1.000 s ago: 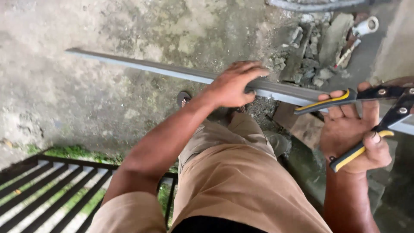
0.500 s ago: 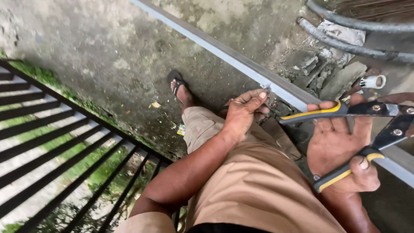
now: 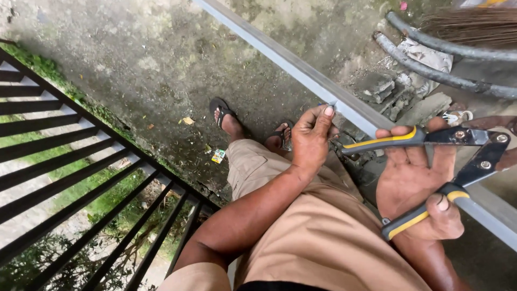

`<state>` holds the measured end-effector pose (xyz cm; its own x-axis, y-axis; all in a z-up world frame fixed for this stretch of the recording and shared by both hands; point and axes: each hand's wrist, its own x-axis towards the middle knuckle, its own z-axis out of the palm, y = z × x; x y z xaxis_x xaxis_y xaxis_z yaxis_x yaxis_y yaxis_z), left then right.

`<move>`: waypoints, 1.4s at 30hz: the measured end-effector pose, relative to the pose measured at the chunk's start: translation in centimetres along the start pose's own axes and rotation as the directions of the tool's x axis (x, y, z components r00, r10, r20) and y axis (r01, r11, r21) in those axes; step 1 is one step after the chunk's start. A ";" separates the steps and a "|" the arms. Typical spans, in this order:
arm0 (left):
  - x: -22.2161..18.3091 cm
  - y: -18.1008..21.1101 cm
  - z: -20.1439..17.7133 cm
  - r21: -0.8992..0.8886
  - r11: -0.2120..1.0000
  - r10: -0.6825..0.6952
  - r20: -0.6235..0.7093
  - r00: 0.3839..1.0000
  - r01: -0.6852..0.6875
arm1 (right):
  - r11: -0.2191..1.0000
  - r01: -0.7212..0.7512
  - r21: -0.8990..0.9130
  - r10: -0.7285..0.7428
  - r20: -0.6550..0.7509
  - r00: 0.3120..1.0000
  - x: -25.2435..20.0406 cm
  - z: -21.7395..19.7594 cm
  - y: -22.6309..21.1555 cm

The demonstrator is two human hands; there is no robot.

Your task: Using tin snips to notch a metal profile and then bending it by hand to create a frame or structure.

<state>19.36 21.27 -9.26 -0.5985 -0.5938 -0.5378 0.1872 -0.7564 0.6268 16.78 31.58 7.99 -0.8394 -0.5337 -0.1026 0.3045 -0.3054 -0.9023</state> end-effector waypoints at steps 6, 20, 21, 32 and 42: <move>0.1 -0.6 0.6 0.026 0.990 0.138 0.037 0.990 -0.139 | 0.998 -0.023 -0.067 0.023 0.011 1.000 0.5 0.2 -0.5; 1.4 -1.7 2.3 -0.055 0.992 0.117 0.089 0.989 -0.113 | 1.000 -0.029 -0.007 0.029 0.071 0.997 1.9 -2.2 -0.7; 1.7 -1.4 1.5 -0.054 0.992 0.116 0.089 0.989 -0.112 | 1.000 -0.030 -0.006 0.030 0.069 0.997 1.9 -2.4 -0.7; 13.2 4.5 0.0 -0.270 0.946 -0.127 0.197 0.972 0.178 | 1.000 -0.016 -0.004 0.016 0.100 0.995 2.7 -3.2 -1.0; 13.8 10.2 6.6 0.164 0.919 -0.306 -0.278 0.911 0.359 | 0.924 0.008 -0.382 0.133 0.341 0.931 0.4 -8.1 -2.2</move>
<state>7.85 7.16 -6.56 -0.3861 -0.3853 -0.8381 -0.1702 -0.8632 0.4752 12.10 38.40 6.50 -0.5873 -0.8062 -0.0724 0.1026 0.0146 -0.9946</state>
